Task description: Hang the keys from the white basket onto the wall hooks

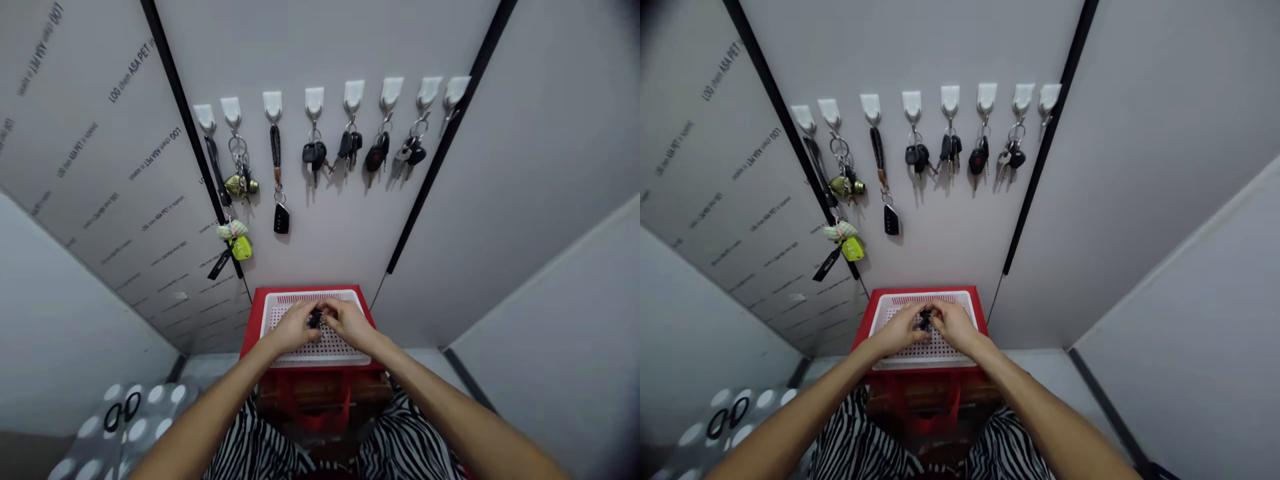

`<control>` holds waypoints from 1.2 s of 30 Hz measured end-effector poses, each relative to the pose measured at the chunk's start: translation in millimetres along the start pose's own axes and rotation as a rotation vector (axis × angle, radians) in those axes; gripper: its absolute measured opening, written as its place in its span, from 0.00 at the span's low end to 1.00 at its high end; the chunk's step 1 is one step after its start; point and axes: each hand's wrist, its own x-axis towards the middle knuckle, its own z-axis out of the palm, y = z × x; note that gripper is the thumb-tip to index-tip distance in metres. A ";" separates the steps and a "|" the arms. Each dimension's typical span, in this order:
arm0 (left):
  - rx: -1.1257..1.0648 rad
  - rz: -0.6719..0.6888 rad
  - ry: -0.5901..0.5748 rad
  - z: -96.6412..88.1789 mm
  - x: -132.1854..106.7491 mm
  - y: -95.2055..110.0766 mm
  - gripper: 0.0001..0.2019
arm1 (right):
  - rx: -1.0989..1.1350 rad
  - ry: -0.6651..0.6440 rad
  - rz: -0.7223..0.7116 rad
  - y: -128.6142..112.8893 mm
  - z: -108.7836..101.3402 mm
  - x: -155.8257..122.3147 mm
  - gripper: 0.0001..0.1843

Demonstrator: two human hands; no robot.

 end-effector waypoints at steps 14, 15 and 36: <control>-0.048 0.069 0.178 -42.5 110.6 114.5 0.13 | -0.284 0.348 -0.036 -33.6 -166.9 25.8 0.07; -0.064 0.092 0.222 -48.5 120.7 125.6 0.13 | -0.316 0.398 -0.038 -38.7 -182.7 28.2 0.07; -0.798 0.062 0.014 -78.6 168.8 189.8 0.09 | 0.316 0.638 0.058 -70.3 -253.9 62.6 0.03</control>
